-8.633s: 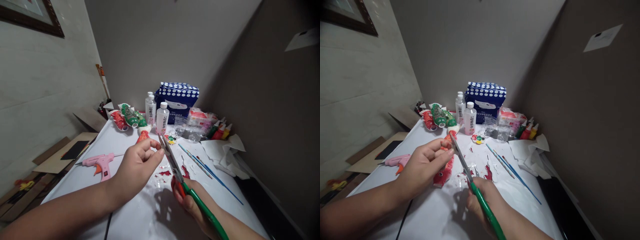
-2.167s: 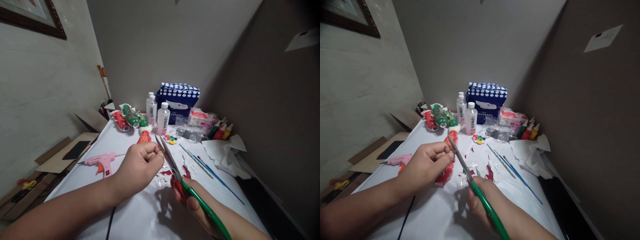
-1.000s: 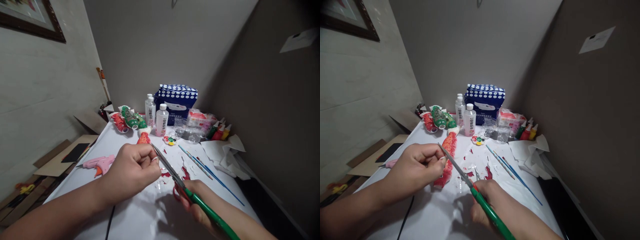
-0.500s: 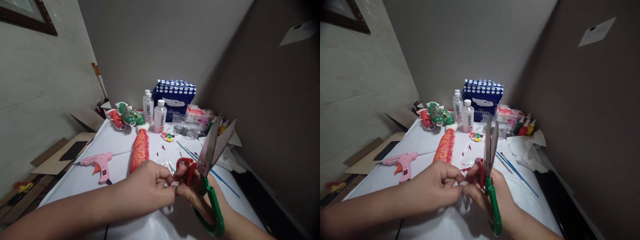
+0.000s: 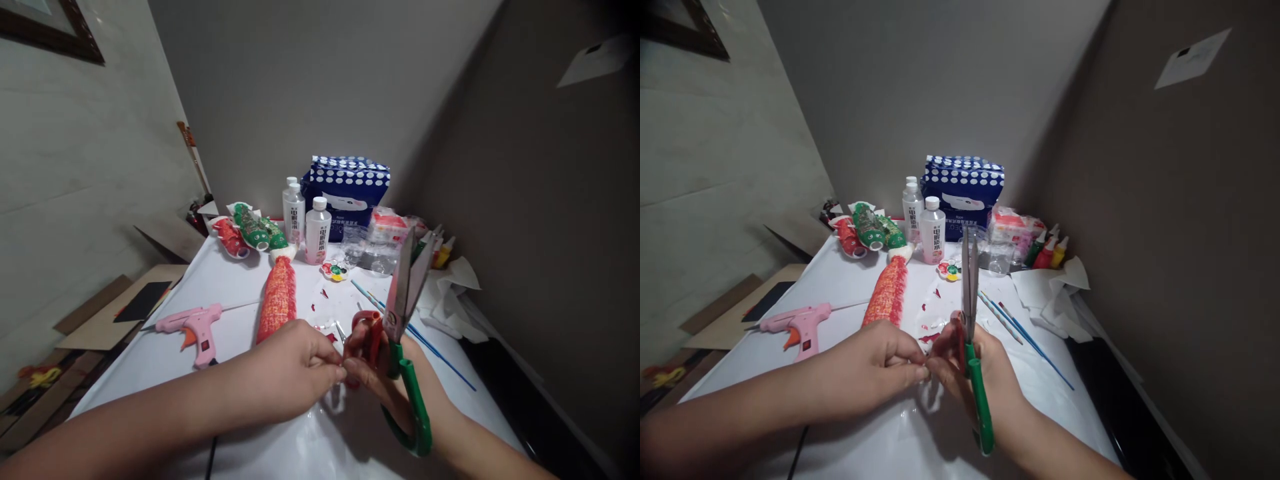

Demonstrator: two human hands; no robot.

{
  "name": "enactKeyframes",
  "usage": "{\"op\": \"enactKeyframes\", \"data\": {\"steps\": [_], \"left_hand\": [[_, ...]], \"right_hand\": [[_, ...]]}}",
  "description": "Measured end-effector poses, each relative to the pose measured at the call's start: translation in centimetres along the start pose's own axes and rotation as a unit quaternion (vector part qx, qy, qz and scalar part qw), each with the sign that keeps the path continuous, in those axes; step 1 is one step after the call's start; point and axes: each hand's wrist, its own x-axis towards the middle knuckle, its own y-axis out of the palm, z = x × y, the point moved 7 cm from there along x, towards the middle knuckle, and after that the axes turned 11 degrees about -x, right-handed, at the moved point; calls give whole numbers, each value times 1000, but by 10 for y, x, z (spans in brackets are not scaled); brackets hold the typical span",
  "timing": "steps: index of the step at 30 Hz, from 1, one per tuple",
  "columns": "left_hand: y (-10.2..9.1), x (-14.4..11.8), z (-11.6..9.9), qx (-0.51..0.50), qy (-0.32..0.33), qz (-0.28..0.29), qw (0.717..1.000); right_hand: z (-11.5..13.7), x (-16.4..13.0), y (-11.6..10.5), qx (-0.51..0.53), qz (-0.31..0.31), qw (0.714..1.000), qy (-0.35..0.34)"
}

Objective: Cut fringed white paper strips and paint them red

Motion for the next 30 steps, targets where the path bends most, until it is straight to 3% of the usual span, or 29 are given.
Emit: {"op": "enactKeyframes", "data": {"steps": [5, 8, 10, 13, 17, 23, 27, 30], "left_hand": [[-2, 0, 1, 41, 8, -12, 999], [-6, -2, 2, 56, 5, -27, 998], [-11, -3, 1, 75, 16, -36, 996], [-17, -4, -3, 112, 46, -44, 992], [-15, -7, -11, 178, 89, -52, 979], [8, -14, -5, 275, 90, -19, 957], [29, -20, 0, 360, 105, 45, 926], [44, -24, 5, 453, 88, 121, 879]], "right_hand": [[-6, 7, -12, 31, -25, 999, 30], [-14, 19, -44, -19, -64, 997, 27], [-22, 28, -70, -148, -104, 983, 31], [-41, 41, -89, -199, -100, 973, 61], [-61, 49, -85, -254, -57, 964, 60], [-74, 52, -82, -338, -47, 938, 54], [-78, 53, -88, -383, -73, 919, 56], [-79, 53, -88, -401, -78, 911, 51]]}}
